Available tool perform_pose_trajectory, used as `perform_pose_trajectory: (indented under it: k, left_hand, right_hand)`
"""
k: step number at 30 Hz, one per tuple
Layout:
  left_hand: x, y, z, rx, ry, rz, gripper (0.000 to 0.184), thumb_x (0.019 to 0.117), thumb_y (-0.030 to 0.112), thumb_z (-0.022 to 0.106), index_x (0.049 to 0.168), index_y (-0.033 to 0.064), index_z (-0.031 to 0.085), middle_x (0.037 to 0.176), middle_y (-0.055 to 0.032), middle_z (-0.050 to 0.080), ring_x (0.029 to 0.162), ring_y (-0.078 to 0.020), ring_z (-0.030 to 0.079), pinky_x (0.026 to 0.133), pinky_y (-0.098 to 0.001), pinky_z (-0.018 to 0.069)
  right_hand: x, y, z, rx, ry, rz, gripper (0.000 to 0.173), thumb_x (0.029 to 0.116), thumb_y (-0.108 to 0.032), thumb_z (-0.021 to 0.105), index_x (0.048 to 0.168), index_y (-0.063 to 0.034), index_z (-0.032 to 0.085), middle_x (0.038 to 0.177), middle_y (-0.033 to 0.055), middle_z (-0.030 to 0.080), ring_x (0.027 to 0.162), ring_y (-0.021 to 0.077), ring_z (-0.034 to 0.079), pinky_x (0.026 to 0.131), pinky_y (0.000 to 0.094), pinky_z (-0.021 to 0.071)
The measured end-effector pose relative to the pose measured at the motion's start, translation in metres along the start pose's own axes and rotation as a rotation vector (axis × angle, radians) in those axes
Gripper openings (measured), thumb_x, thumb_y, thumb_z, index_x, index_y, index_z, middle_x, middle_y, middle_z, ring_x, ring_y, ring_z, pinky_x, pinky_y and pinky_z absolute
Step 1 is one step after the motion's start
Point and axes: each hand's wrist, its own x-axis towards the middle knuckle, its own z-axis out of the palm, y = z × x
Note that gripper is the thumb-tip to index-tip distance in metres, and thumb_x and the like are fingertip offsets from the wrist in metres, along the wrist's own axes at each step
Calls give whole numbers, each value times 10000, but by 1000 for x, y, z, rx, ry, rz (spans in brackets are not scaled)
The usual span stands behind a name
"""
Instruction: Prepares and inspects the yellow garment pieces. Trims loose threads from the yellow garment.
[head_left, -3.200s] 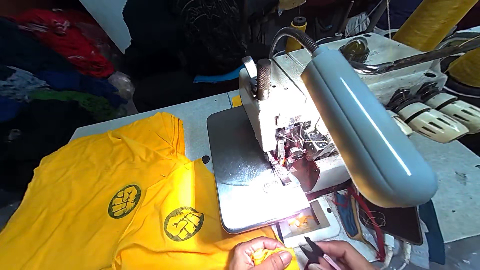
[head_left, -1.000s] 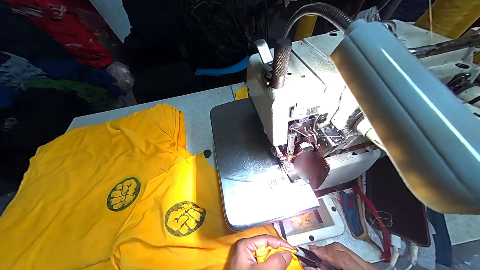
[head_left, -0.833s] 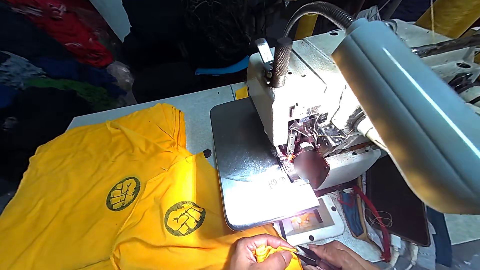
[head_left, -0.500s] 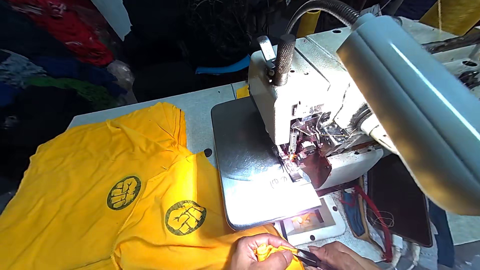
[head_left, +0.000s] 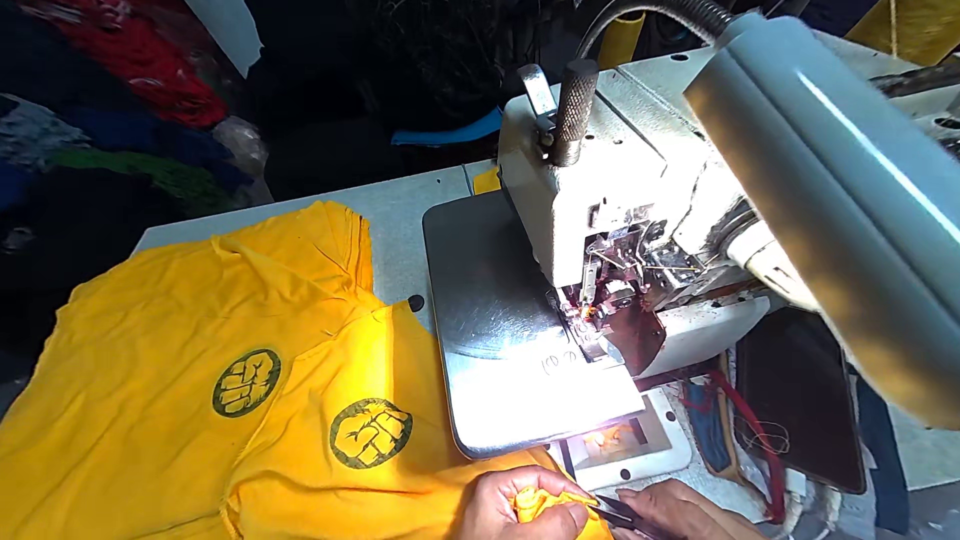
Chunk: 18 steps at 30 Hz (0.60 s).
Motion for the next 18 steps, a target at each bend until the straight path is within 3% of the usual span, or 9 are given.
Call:
perform_pose_trajectory:
  k: [7,13,18]
  left_hand:
    - [0,0,0,-20,-10,11,148,881,-33,670,953,48,772,811,18,736,717,-18,666,659,-207,549]
    - [1,-2,0,11,-34,28,120,868,-29,690,929,52,754,754,43,709,651,1,637,608,-193,530]
    - [0,-4,-1,56,-39,68,98,867,-19,696,912,43,757,775,39,720,678,5,647,629,-192,537]
  right_hand:
    - [2,5,-2,13,-24,-32,180,963,-131,716,1080,5,698,895,151,691,797,138,665,699,206,544]
    - [5,6,2,50,-13,-42,190,966,-123,713,1108,-2,680,912,141,687,816,113,667,725,179,543]
    - [5,1,5,63,11,-19,170,991,-96,667,1081,47,687,895,161,715,808,110,688,742,178,551]
